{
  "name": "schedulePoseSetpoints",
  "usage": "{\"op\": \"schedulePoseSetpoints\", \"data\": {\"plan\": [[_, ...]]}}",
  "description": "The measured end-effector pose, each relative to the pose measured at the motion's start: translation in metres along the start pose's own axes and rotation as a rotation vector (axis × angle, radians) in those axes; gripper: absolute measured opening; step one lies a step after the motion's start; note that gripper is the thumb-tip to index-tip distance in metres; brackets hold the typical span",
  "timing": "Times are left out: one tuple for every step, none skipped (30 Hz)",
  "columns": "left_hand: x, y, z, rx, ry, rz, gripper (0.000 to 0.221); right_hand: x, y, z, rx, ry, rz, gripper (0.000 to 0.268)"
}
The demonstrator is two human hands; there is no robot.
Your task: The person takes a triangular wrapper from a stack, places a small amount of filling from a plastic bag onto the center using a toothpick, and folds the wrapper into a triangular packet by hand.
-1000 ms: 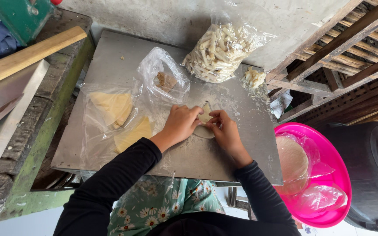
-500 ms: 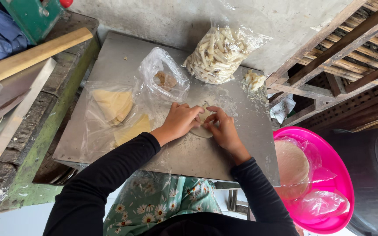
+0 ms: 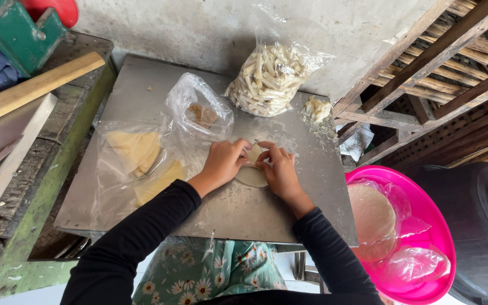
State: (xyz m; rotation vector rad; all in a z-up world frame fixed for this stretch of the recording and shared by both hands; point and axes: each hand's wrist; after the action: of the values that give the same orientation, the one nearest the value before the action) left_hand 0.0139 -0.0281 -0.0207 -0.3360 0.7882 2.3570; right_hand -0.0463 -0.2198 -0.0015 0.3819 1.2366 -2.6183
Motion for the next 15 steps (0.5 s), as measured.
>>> {"op": "schedulePoseSetpoints", "data": {"plan": [[0.001,-0.001,0.000,-0.055,0.038,-0.079,0.025,0.001,-0.001,0.003,0.025,-0.022,0.071,0.050],[0.001,-0.003,0.002,-0.051,0.024,-0.106,0.029,0.002,-0.002,0.005,0.048,-0.045,0.139,0.051],[0.002,-0.006,0.003,-0.045,0.010,-0.133,0.033,0.002,-0.002,0.006,0.032,-0.050,0.105,0.052],[0.004,-0.007,0.004,-0.040,-0.005,-0.156,0.038,0.001,-0.002,0.007,0.014,-0.059,0.069,0.052],[0.005,-0.007,0.004,-0.057,0.000,-0.116,0.033,0.000,-0.002,0.006,-0.004,-0.068,0.034,0.052],[0.004,-0.005,0.002,-0.077,0.005,-0.078,0.029,-0.001,-0.001,0.003,0.013,-0.043,-0.003,0.048],[0.004,-0.002,0.001,-0.096,0.010,-0.041,0.025,-0.002,-0.001,0.000,0.031,-0.018,-0.041,0.044],[0.003,-0.001,-0.001,-0.070,-0.013,0.027,0.026,-0.004,0.000,-0.002,0.052,0.011,-0.077,0.039],[0.001,0.001,-0.003,-0.045,-0.035,0.095,0.026,-0.004,0.001,-0.003,0.021,0.027,-0.106,0.040],[-0.002,0.002,-0.004,-0.020,-0.053,0.162,0.027,-0.007,0.002,-0.003,-0.008,0.045,-0.131,0.040],[-0.005,0.003,-0.005,0.000,-0.044,0.174,0.029,-0.008,0.003,-0.003,-0.037,0.063,-0.156,0.041],[-0.008,0.003,-0.006,0.019,-0.030,0.190,0.031,-0.010,0.005,-0.002,-0.067,0.054,-0.167,0.042],[-0.011,0.003,-0.007,0.038,-0.015,0.205,0.034,-0.014,0.006,-0.001,-0.098,0.044,-0.177,0.042],[-0.012,0.001,-0.008,0.027,-0.015,0.155,0.029,-0.016,0.006,-0.003,-0.130,0.032,-0.190,0.043],[-0.013,-0.002,-0.008,0.017,-0.015,0.104,0.026,-0.016,0.006,-0.003,-0.075,0.017,-0.136,0.042]]}}
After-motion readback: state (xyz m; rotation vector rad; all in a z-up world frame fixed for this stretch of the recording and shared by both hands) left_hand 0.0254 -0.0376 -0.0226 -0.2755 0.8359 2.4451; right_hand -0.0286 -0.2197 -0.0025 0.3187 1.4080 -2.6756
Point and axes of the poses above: each hand's wrist, its own x-axis away from the middle knuckle, its own z-axis out of the back of the hand, y = z × x, and after that the axes turned 13 degrees about -x, right-handed
